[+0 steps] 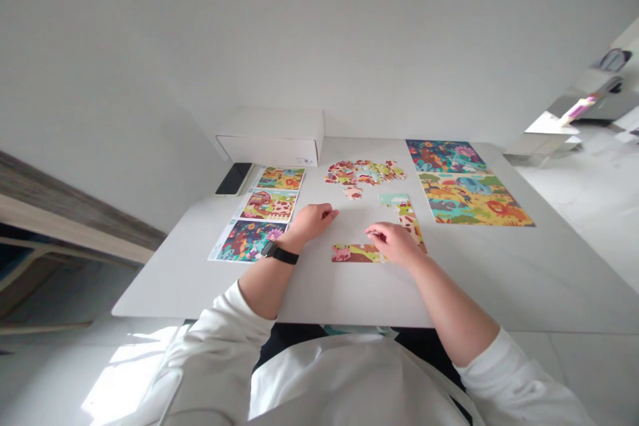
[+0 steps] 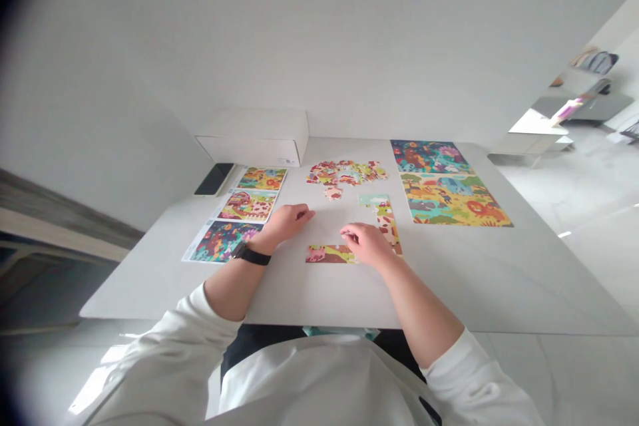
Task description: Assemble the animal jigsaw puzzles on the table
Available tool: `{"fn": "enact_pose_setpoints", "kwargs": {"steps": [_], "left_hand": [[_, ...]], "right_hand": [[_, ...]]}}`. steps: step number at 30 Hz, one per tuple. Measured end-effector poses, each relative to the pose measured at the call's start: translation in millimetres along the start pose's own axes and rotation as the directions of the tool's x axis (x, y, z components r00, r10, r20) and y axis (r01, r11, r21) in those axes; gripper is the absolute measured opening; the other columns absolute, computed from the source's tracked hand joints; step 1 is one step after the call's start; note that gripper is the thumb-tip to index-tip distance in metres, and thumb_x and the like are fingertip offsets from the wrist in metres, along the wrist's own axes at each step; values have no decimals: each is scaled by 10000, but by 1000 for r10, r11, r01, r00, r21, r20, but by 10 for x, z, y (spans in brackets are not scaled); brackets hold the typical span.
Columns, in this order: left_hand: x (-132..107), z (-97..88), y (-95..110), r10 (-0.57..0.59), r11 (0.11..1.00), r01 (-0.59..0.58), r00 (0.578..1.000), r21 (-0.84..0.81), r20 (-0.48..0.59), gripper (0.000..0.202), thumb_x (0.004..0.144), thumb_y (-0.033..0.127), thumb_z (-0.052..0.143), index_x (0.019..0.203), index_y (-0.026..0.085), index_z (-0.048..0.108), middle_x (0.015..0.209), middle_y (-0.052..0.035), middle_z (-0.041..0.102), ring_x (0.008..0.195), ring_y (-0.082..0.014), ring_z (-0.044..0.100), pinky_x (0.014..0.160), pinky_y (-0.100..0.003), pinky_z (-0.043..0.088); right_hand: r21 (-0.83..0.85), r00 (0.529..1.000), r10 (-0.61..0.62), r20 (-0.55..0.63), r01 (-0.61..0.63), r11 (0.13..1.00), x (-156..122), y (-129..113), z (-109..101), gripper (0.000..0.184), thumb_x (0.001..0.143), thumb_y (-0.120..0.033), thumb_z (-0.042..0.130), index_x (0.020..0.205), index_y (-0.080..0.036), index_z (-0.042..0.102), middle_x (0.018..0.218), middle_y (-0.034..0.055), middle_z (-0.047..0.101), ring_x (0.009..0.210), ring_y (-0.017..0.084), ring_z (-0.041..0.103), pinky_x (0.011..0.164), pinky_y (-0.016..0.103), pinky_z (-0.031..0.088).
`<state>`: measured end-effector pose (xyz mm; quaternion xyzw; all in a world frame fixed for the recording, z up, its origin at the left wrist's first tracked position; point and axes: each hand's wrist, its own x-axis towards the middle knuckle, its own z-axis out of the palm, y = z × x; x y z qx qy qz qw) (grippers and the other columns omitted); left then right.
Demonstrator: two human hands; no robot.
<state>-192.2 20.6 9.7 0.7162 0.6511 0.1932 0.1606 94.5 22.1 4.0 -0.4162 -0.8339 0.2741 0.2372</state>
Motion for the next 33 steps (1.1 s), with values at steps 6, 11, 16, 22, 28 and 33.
{"fn": "enact_pose_setpoints", "kwargs": {"steps": [6,11,16,22,28,33], "left_hand": [[118,9,-126,-50,987,39,996,-159,-68,437,1029,485,491,679,224,462,637,12,492,634,-157,399,647,-312,263],[187,40,-143,-136,964,108,986,-242,-102,463,1033,497,482,672,224,384,608,38,394,623,-140,348,642,-307,252],[168,41,-128,-140,968,114,984,-223,-107,447,1037,490,492,682,222,447,619,23,467,626,-147,387,644,-309,260],[108,54,-54,-69,997,65,996,-51,-64,411,1056,473,503,778,226,677,769,-69,708,732,-211,596,649,-330,289],[111,79,-15,-69,996,70,997,49,-18,414,1078,485,505,911,236,790,914,-115,799,870,-260,717,693,-329,384],[106,85,35,-33,992,31,999,119,16,408,1089,466,489,956,234,798,991,-125,813,932,-273,744,744,-337,446]], "right_hand": [[-46,1000,8,-24,-9,999,159,47,-163,178,1002,-271,641,1082,-270,800,1072,45,829,862,192,760,793,310,576],[-188,993,113,20,-108,976,754,147,-356,175,953,-294,719,1100,-283,815,1088,35,845,971,228,783,874,339,592],[-401,987,159,8,-142,905,1503,186,-246,256,981,-323,711,1194,-245,830,1252,94,823,1098,275,768,967,373,572],[-502,967,254,27,-206,840,2035,158,26,328,976,-344,730,1281,-267,824,1287,102,810,1184,282,746,977,339,560],[-463,957,278,79,-212,860,2271,271,89,355,876,-275,837,1231,-270,835,1179,79,842,1085,249,777,940,301,563],[-443,948,317,35,-269,855,2308,331,89,316,806,-302,912,1106,-230,844,1092,104,848,996,260,782,895,327,577]]}}
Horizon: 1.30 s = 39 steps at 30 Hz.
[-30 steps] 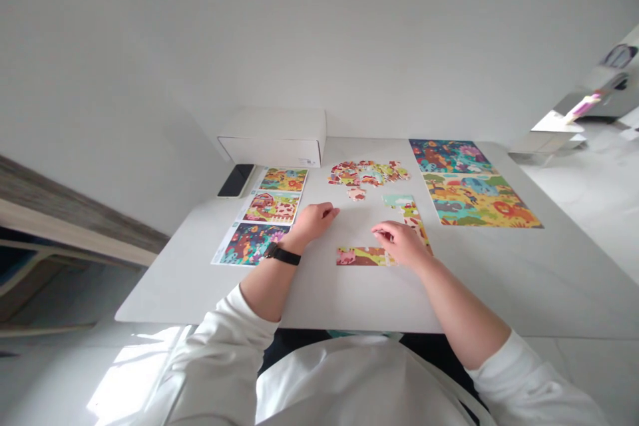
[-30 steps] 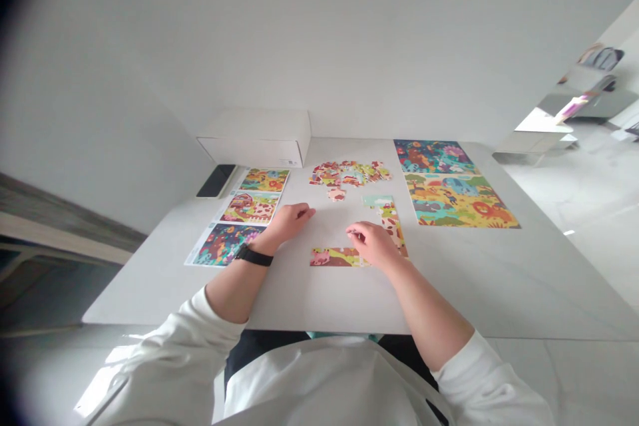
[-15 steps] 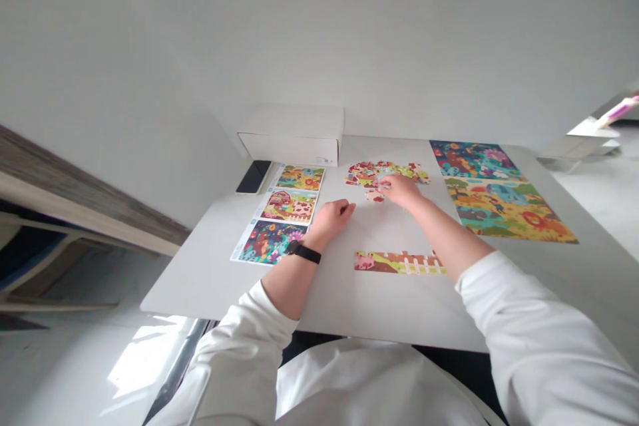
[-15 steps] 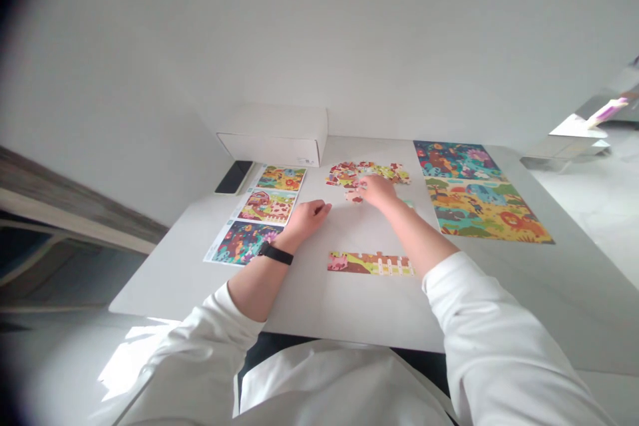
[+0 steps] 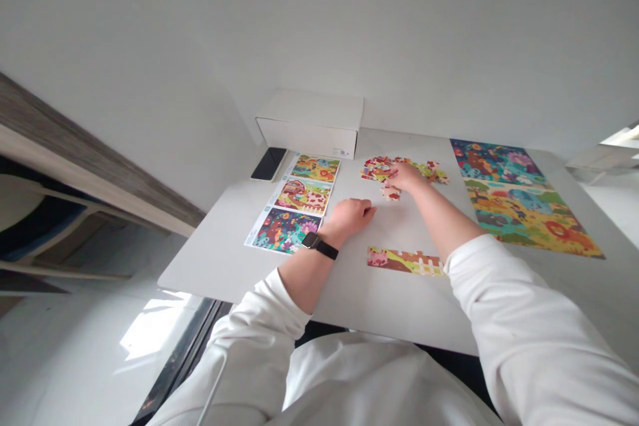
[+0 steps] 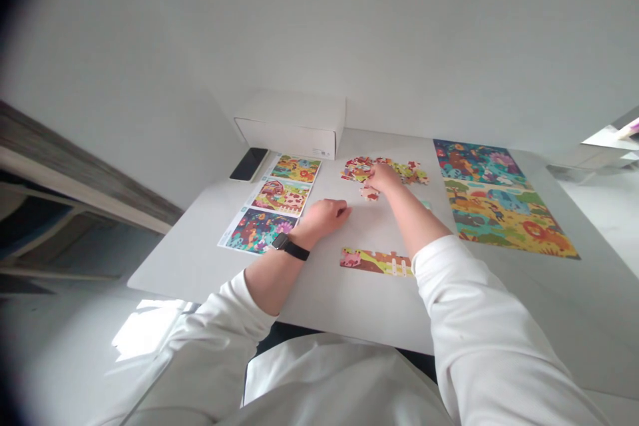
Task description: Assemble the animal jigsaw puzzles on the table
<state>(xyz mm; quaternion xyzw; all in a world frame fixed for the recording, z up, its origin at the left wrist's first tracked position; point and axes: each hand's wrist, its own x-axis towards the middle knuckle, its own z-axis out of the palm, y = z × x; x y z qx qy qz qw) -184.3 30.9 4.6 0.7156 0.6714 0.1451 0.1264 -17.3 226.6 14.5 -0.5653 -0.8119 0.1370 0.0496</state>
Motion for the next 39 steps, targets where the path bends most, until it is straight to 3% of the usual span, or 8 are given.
{"fn": "enact_pose_setpoints", "kwargs": {"steps": [6,11,16,25,29,34,36,39], "left_hand": [[-21,6,77,31,998,-34,998,61,49,397,1095,446,478,1059,221,804,1068,-144,811,1008,-292,755,830,-361,506],[-38,-12,123,38,995,-44,998,93,59,398,1096,427,475,1097,205,805,1089,-159,808,1009,-306,761,835,-376,524],[-55,-20,143,46,993,-53,997,104,62,391,1095,423,479,1108,196,797,1094,-162,808,1011,-309,766,824,-376,525],[-75,11,168,44,994,-48,998,99,44,367,1092,406,485,1094,198,788,1089,-166,804,1009,-312,761,820,-372,511],[-119,2,173,39,996,-41,999,83,16,306,1085,385,516,1128,207,761,1106,-152,792,1006,-300,749,824,-362,503],[-215,-18,226,90,993,-84,994,79,-64,256,1067,355,585,1246,214,703,1190,-126,753,1027,-277,729,856,-355,518],[-272,-41,256,167,984,-157,977,81,-131,324,1062,375,613,1333,204,660,1276,-140,722,1122,-292,704,922,-375,534],[-389,-84,289,349,937,-338,912,86,-217,444,1028,403,687,1410,194,603,1405,-164,664,1285,-323,628,1078,-441,524]], "right_hand": [[-73,1000,-9,-1,9,997,-23,-11,-37,221,829,-335,889,1014,-224,842,1043,105,842,993,277,772,865,338,571],[-52,1000,6,16,-5,999,-49,-29,-97,252,815,-322,904,1016,-197,816,1022,106,832,935,261,753,835,323,540],[-11,995,66,-79,-67,998,-114,0,-116,262,844,-283,861,1076,-205,767,1068,95,821,948,248,740,840,318,524],[350,969,143,-200,-65,934,-375,271,-230,118,920,-191,704,1030,-196,746,986,66,832,896,206,758,857,314,552],[588,975,118,-189,16,809,-691,408,-268,97,934,-196,675,1022,-182,715,959,84,834,842,190,770,829,315,581],[745,986,18,-166,114,658,-1343,444,-179,269,901,-426,770,1042,-204,711,1003,113,841,888,225,782,795,350,607],[800,989,-2,-148,121,587,-1589,405,-99,339,882,-488,785,1068,-213,716,1026,116,842,923,238,788,801,361,612],[839,990,-45,-134,137,527,-1844,319,36,364,874,-508,794,1083,-218,727,1010,104,838,919,238,786,832,378,621]]}}
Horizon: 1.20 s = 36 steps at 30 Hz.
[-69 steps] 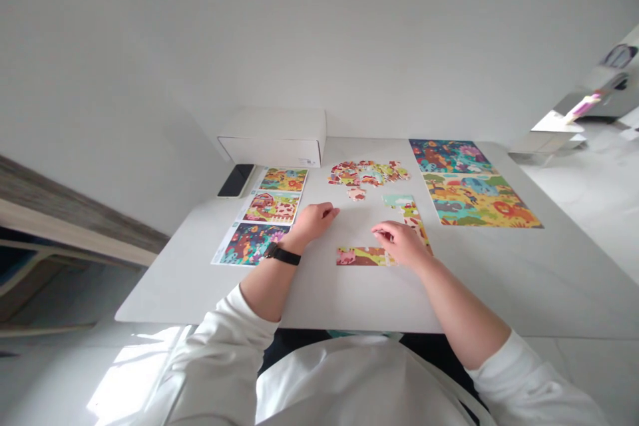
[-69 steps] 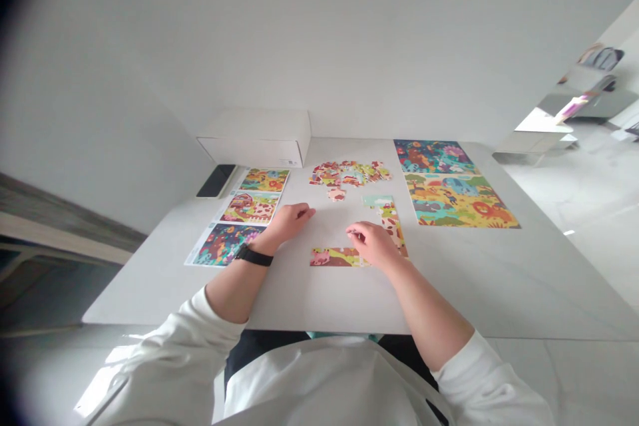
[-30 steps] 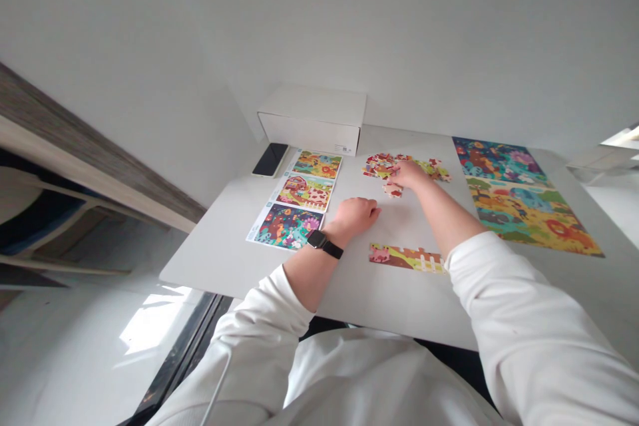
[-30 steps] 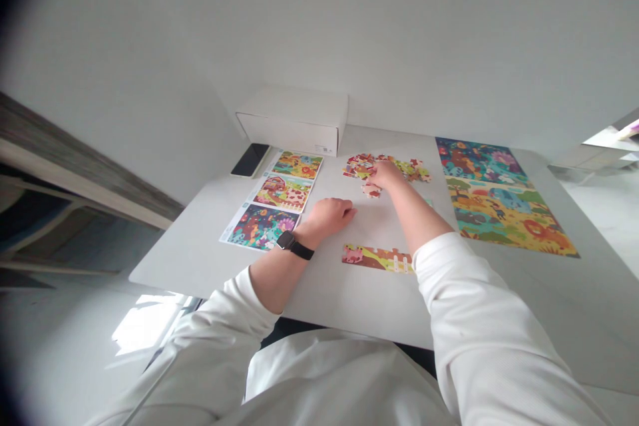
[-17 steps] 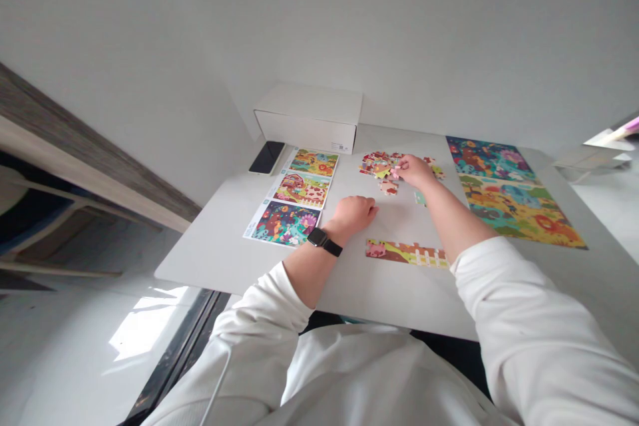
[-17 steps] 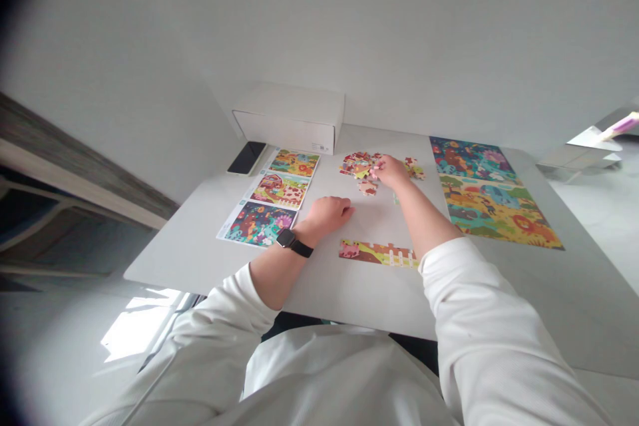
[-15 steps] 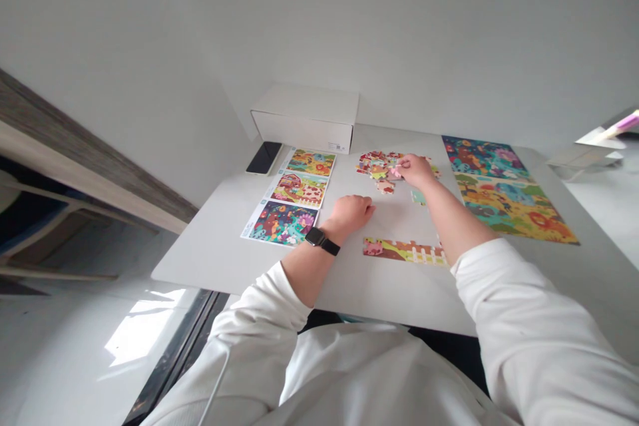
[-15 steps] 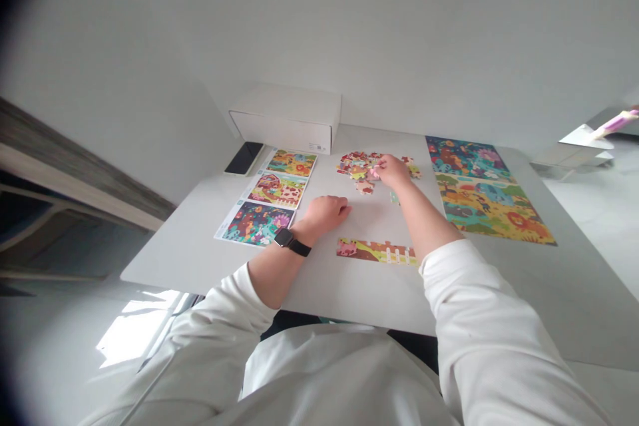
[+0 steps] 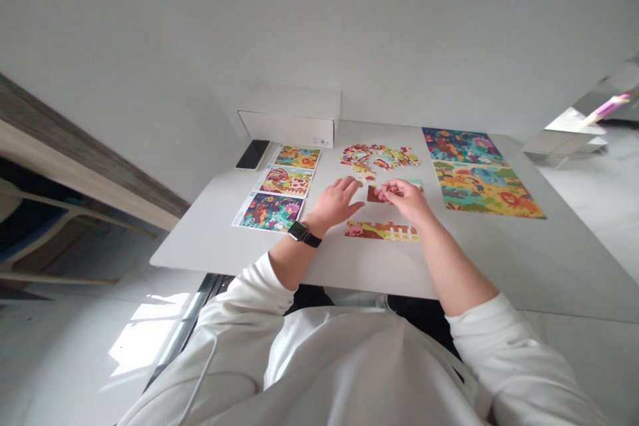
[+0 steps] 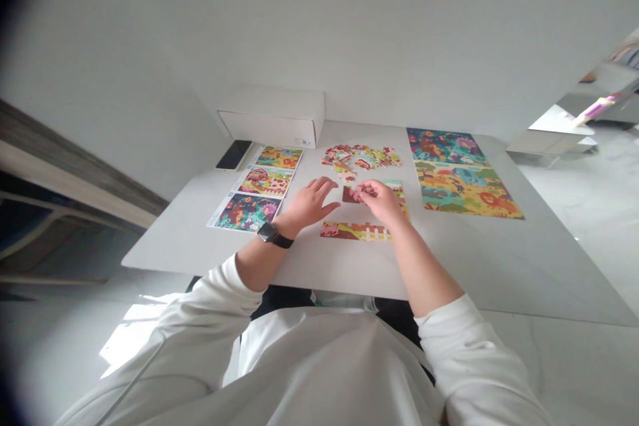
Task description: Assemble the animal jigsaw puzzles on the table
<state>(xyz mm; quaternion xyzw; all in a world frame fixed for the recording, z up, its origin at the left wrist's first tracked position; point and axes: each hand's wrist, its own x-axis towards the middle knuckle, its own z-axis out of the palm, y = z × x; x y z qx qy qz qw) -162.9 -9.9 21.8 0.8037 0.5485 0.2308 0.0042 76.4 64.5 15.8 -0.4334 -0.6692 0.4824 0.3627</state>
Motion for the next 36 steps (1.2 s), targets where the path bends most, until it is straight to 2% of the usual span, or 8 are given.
{"fn": "enact_pose_setpoints", "kwargs": {"steps": [3,7,10,13,19,25,31,36], "left_hand": [[-125,-55,56,113,993,-114,993,-21,-41,501,980,355,753,1427,207,580,1495,-170,612,1373,-331,571,1172,-494,490],[-264,-50,86,131,991,-132,991,-24,-34,462,976,266,723,1417,225,592,1535,-162,597,1396,-326,567,1183,-516,490],[-290,1,81,133,991,-134,991,-30,-32,372,1008,265,678,1373,215,623,1450,-157,661,1333,-313,606,1147,-497,512],[-276,44,76,130,991,-131,991,-28,-39,319,1031,298,664,1334,201,644,1354,-146,714,1256,-307,636,1104,-469,529],[-266,44,72,131,990,-133,990,-47,-45,327,1051,310,649,1361,207,648,1371,-140,722,1241,-288,650,1104,-451,526],[-277,63,69,152,987,-154,986,-37,-63,336,1061,308,637,1384,218,653,1482,-153,653,1338,-291,611,1163,-473,506],[-263,87,73,183,982,-187,978,-31,-102,313,1047,232,642,1358,225,678,1341,-136,701,1253,-277,643,1104,-463,545],[-258,97,66,208,977,-212,970,-15,-127,342,1039,204,655,1377,241,693,1317,-123,717,1246,-275,644,1099,-467,551]], "right_hand": [[59,999,4,54,-7,998,-128,41,141,330,896,-489,784,1095,-232,732,988,78,834,917,225,784,881,386,632],[77,988,2,151,-14,997,-180,76,291,274,903,-410,781,1122,-251,741,992,43,828,925,210,780,897,374,640],[48,986,5,169,-13,999,-186,68,339,248,898,-348,774,1130,-260,754,1005,33,823,910,202,774,892,364,641],[22,987,6,164,-9,1000,-181,48,329,264,899,-303,754,1158,-254,757,1015,39,821,899,200,772,877,350,636],[-130,992,15,123,1,991,-171,71,278,301,906,-262,703,1203,-252,752,918,13,790,834,186,743,794,311,594],[-135,993,14,114,1,991,-165,128,269,303,907,-282,700,1207,-257,739,914,4,795,835,188,742,779,305,577],[-143,994,-11,104,26,989,-159,157,287,297,904,-279,705,1197,-247,739,890,2,791,812,182,726,762,295,565],[-172,995,-11,99,28,985,-161,160,302,291,907,-294,705,1192,-251,746,885,1,783,781,180,706,732,295,542]]}}
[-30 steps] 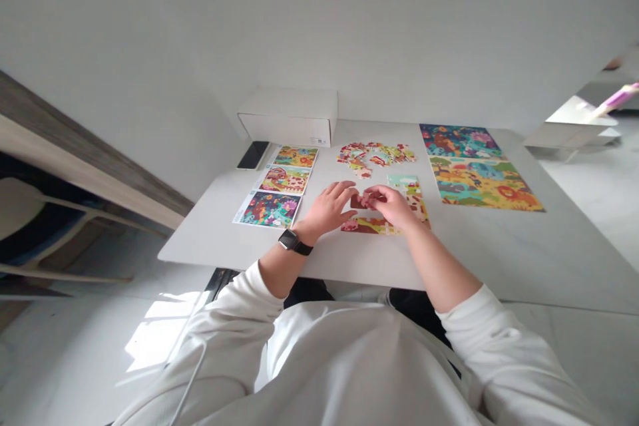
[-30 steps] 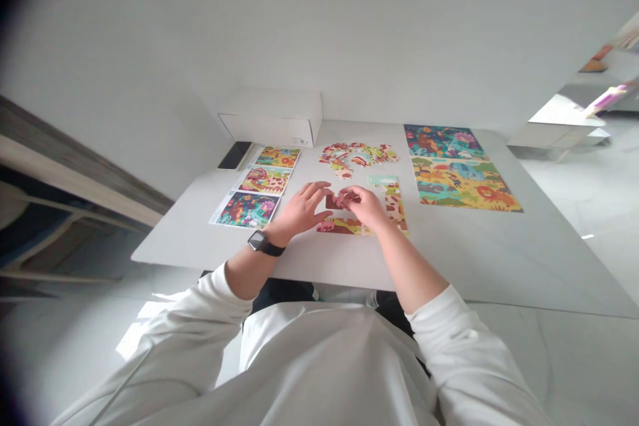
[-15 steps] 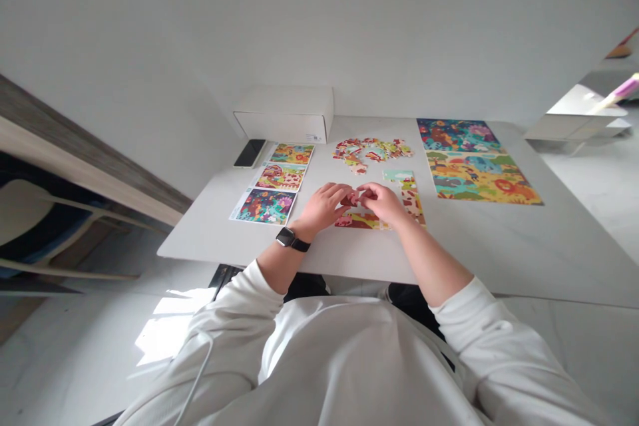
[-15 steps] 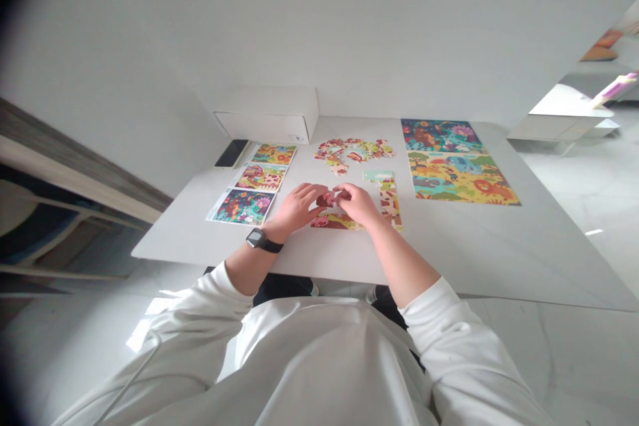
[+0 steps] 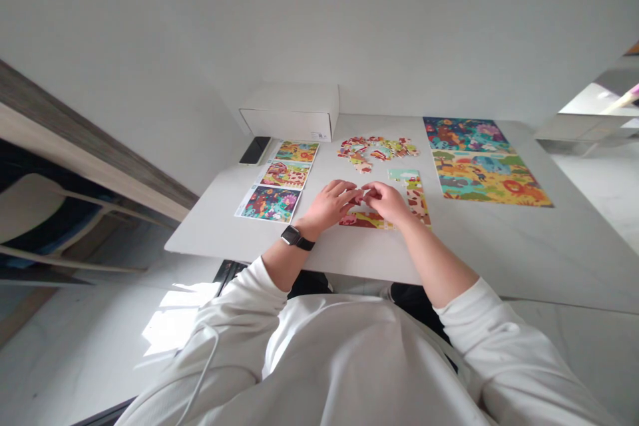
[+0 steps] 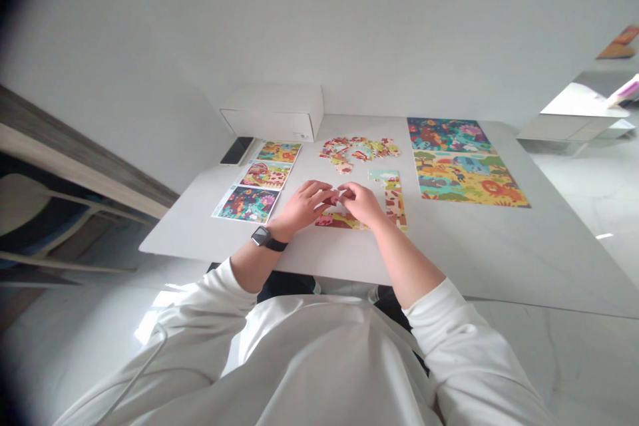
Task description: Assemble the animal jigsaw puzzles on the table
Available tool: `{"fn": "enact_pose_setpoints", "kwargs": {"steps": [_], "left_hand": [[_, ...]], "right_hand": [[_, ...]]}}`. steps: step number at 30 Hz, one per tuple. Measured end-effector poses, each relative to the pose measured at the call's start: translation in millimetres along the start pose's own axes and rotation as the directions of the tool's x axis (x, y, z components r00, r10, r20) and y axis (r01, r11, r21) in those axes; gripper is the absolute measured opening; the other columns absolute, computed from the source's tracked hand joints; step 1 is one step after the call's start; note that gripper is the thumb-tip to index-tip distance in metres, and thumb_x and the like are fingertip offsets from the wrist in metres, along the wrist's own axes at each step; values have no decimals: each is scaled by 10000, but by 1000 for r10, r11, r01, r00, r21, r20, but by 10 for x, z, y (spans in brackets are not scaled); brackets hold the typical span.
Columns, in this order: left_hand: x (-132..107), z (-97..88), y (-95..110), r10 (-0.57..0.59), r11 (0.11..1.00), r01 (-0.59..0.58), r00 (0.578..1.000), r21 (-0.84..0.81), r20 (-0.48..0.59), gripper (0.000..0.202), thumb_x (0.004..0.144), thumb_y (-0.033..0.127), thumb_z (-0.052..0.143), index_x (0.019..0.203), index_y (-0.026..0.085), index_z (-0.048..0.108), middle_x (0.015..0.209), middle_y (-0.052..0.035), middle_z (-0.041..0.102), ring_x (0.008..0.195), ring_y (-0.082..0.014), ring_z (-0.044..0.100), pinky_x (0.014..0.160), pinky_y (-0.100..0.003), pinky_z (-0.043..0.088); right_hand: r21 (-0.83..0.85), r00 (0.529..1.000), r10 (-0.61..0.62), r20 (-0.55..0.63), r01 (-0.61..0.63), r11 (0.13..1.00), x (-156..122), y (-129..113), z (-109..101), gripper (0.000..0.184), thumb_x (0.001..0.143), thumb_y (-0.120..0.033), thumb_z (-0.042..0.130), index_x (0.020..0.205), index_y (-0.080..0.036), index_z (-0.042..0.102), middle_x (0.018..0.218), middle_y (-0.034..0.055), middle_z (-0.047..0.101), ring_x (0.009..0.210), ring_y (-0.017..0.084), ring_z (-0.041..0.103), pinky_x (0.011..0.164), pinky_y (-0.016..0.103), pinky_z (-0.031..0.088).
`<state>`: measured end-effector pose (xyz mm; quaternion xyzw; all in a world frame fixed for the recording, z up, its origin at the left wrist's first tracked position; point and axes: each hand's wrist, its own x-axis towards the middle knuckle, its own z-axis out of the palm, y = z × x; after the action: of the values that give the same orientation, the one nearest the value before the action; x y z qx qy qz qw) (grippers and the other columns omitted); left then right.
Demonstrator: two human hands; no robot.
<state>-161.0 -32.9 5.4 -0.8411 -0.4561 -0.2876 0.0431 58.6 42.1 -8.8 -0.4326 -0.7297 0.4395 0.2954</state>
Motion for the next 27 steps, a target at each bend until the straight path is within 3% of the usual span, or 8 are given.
{"fn": "enact_pose_setpoints", "kwargs": {"steps": [4,8,15,20,27], "left_hand": [[-9,-59,-47,1,1000,-1,1000,5,-25,312,1060,236,642,1363,249,716,1319,-119,728,1237,-270,647,1090,-465,551],[-48,-271,-110,-26,1000,26,999,10,-24,277,1073,289,639,1329,263,742,1329,-112,732,1227,-263,655,1091,-456,542],[-395,-608,-120,-91,996,89,991,24,103,279,1073,343,647,1316,275,767,1301,-96,751,1182,-260,678,1066,-438,538],[-631,-601,-99,-116,993,119,969,0,218,301,1075,346,635,1341,303,769,1331,-88,744,1202,-257,675,1073,-433,534],[-653,-514,-93,-103,993,115,955,-30,277,314,1069,326,630,1353,314,764,1343,-88,744,1194,-260,680,1074,-450,543]], "right_hand": [[-20,1000,-2,-14,2,1000,-15,-33,-28,287,916,-296,682,1191,-258,752,872,-3,773,769,182,699,736,300,527],[-46,1000,-16,-23,15,999,-41,-80,-70,266,924,-288,659,1167,-254,763,871,3,770,777,186,693,747,305,509],[-105,999,-47,-9,46,993,-83,-134,-62,250,938,-281,664,1160,-262,776,929,23,792,819,193,711,791,311,522],[-130,996,-80,26,83,988,-123,-181,-41,227,949,-283,659,1133,-250,788,913,29,793,755,181,695,780,303,535],[-158,997,-67,41,72,985,-124,-201,-44,219,938,-252,668,1118,-245,793,914,34,797,778,186,704,793,307,537]]}}
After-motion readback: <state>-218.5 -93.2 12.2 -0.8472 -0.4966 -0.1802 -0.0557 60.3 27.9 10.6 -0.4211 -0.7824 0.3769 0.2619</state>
